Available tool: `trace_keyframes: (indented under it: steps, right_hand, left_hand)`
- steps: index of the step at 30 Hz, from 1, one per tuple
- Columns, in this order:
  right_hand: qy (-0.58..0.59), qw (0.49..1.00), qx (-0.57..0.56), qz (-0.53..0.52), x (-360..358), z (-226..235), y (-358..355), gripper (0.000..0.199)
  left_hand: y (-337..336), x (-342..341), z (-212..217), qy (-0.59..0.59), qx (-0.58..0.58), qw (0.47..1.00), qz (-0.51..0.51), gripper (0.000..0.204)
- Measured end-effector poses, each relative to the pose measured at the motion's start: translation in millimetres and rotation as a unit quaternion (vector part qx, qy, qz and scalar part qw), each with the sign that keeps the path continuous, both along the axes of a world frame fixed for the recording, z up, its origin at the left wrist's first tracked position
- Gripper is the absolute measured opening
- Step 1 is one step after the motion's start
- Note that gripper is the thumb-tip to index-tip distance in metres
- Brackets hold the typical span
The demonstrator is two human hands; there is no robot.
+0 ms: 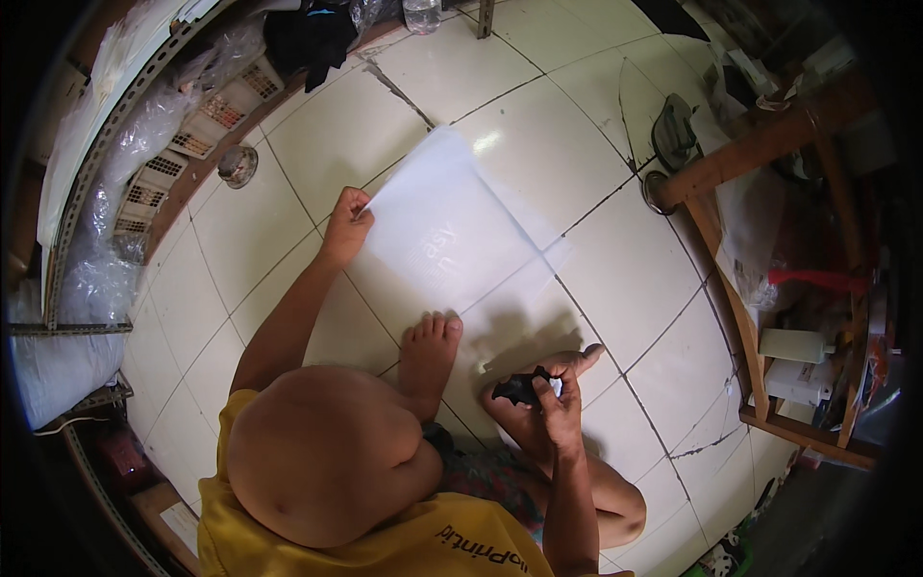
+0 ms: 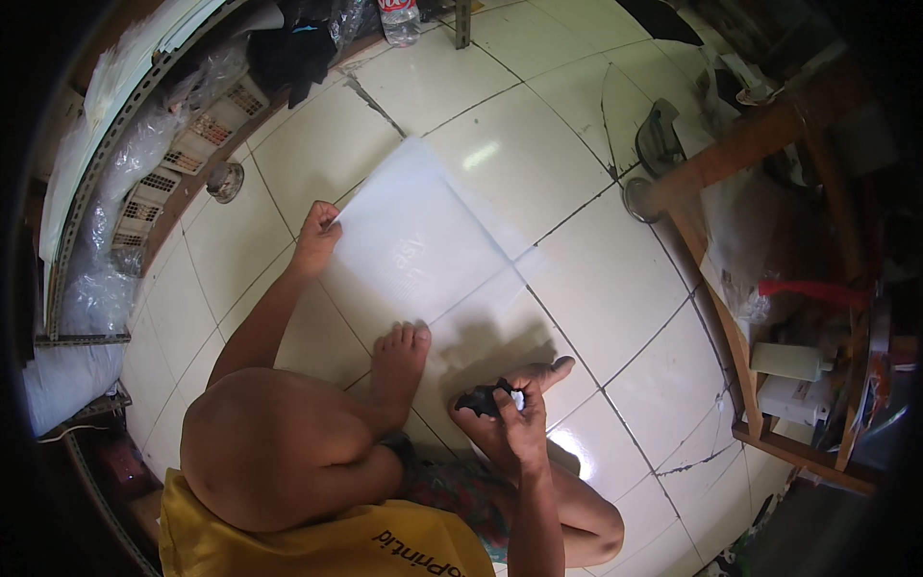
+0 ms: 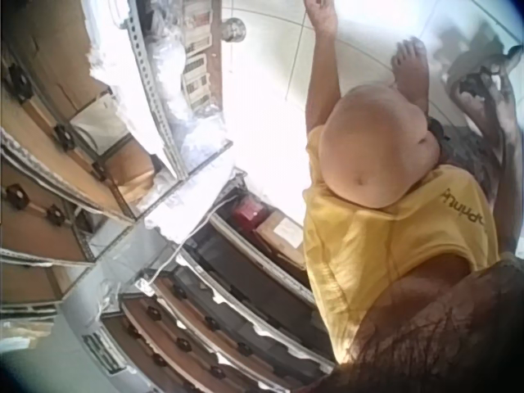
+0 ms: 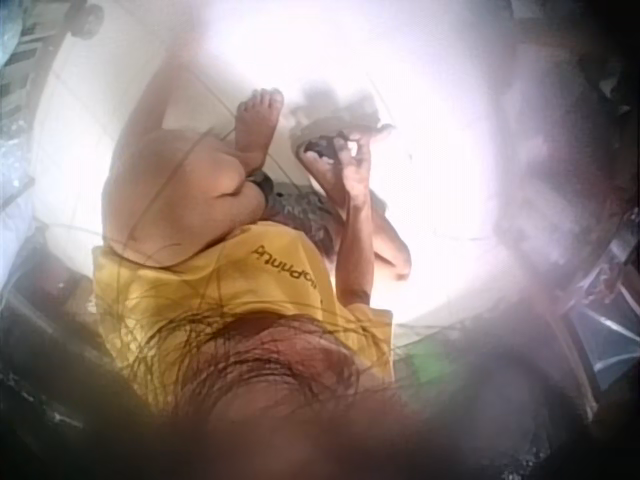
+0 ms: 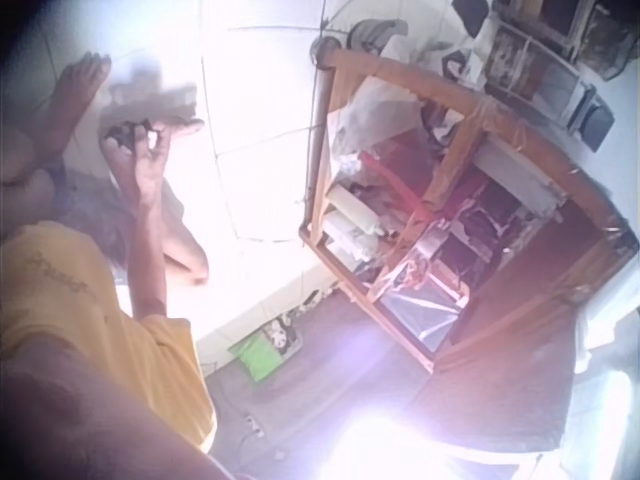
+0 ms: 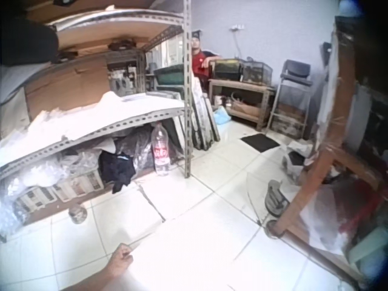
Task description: The person sits on the floor and wipes a white sheet with a cloth. They repeatedly pick up a spray bottle, apply liquid to the cloth, and wipe the sheet. The person handles multiple sheets, placing them on a nearby shelf after cleaning.
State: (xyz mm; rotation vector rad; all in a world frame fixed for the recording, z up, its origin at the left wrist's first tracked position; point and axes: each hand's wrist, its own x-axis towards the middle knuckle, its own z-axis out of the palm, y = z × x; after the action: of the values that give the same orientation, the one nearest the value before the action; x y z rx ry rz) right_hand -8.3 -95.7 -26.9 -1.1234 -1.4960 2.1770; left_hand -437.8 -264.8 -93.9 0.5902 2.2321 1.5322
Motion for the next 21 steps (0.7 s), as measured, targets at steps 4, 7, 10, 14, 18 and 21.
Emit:
trace_keyframes:
  steps: [4, 7, 10, 14, 18, 21]
  right_hand:
    - [0.000, 1.000, 0.016, 0.019, -2, 13, 1, 0.025]
    - [-0.007, 0.998, -0.037, 0.058, 4, 19, 6, 0.032]
    - [-0.029, 0.994, -0.049, 0.092, 8, 19, 8, 0.036]
    - [-0.063, 0.990, -0.040, 0.117, 7, 13, 9, 0.038]
    - [-0.018, 0.996, -0.038, 0.082, -1, 15, 6, 0.037]
    - [0.021, 0.998, -0.016, 0.060, -8, 20, 2, 0.036]
  left_hand:
    - [-13, -16, -10, 0.068, -0.034, 0.997, 0.004, 0.021]
    - [-19, -27, -13, 0.086, -0.107, 0.991, 0.009, 0.025]
    - [-20, -35, -16, 0.121, -0.108, 0.987, 0.015, 0.034]
    - [-20, -38, -21, 0.182, -0.160, 0.969, 0.045, 0.045]
    - [-12, -29, -24, 0.199, -0.165, 0.965, 0.046, 0.049]
    - [-9, -24, -16, 0.160, -0.175, 0.969, 0.063, 0.048]
